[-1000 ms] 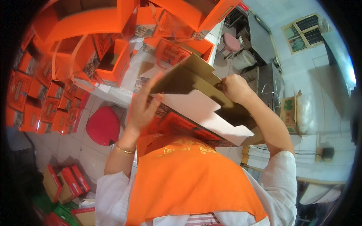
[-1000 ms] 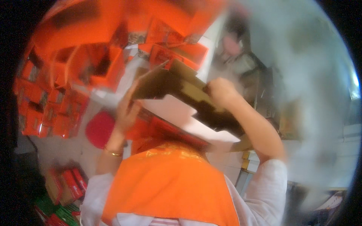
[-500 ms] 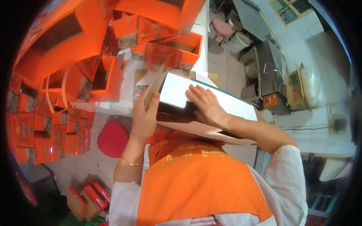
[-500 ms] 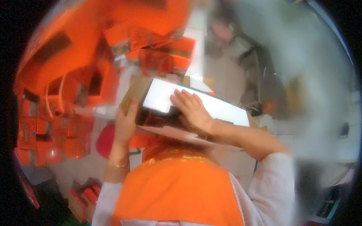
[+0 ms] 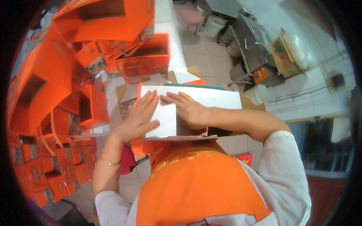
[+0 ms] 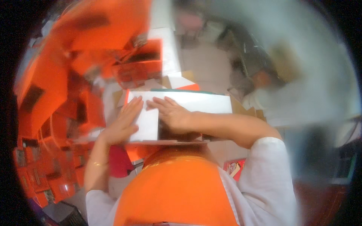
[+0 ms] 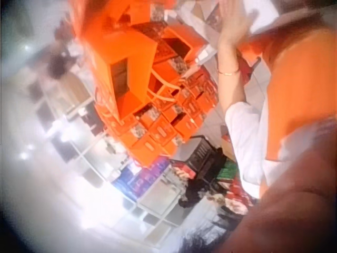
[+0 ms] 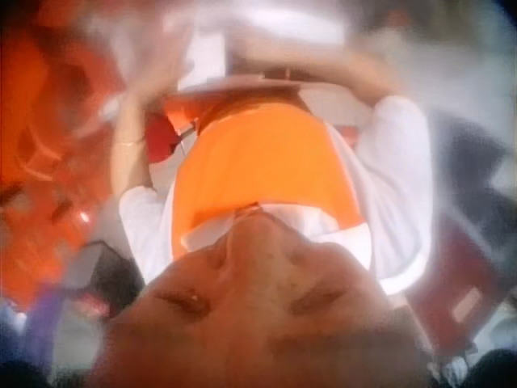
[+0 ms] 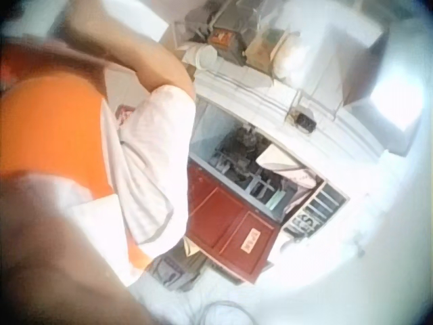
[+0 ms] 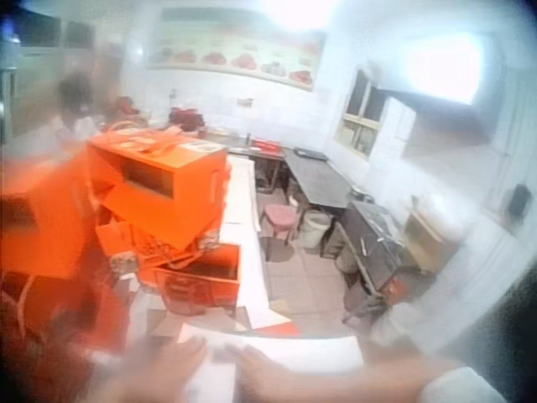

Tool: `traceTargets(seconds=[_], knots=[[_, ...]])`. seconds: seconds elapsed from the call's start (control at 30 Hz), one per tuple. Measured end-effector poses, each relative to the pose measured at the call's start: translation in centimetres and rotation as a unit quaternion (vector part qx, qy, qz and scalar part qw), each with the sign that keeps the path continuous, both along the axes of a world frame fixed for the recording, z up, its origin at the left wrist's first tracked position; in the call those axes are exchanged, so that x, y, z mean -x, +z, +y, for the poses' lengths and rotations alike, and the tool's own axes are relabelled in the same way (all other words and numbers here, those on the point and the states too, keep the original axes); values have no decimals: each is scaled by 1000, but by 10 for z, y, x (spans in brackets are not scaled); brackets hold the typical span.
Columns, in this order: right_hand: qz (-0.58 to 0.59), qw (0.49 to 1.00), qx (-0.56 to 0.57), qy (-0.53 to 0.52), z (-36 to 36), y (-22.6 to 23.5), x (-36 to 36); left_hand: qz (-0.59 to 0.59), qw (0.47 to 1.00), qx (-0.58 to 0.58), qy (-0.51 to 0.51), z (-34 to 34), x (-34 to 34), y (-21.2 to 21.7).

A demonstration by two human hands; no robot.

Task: The person assembles orange cardboard boxes by folding flat pieces into rectangular shapes. They repeatedly pick up flat orange cardboard, fold the sides to form a box, and place the finished unit on a table. The process is continuous and repetitive, focusing on manual assembly without tools.

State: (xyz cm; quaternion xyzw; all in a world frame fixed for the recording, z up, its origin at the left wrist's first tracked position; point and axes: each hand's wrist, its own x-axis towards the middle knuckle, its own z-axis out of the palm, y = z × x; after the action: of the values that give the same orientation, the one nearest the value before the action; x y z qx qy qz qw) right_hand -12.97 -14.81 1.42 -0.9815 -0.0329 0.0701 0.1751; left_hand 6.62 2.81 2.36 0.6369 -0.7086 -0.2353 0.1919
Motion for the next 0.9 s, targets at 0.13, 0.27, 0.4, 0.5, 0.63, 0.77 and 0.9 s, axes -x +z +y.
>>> traceTargets(seconds=[0.13,0.27,0.4,0.5,0.63,0.77,0.9], knots=[[144,985,-96,-25,-29,71,4,-98,995,5,14,-19,23,12],[37,951,-232,-202,-84,144,74,-116,993,6,29,-18,38,20],[-280,807,-236,-464,-129,130,212,-110,993,12,37,-16,45,19],[-380,635,-265,-617,-121,58,283,-105,994,14,39,-18,50,20],[-328,556,-459,-610,-84,-9,240,-131,991,0,38,-16,56,17],[-155,907,-125,-371,-71,-1,175,-162,986,-13,42,-13,69,20],[-59,876,-260,-401,-77,3,168,-80,994,45,64,-13,70,20]])
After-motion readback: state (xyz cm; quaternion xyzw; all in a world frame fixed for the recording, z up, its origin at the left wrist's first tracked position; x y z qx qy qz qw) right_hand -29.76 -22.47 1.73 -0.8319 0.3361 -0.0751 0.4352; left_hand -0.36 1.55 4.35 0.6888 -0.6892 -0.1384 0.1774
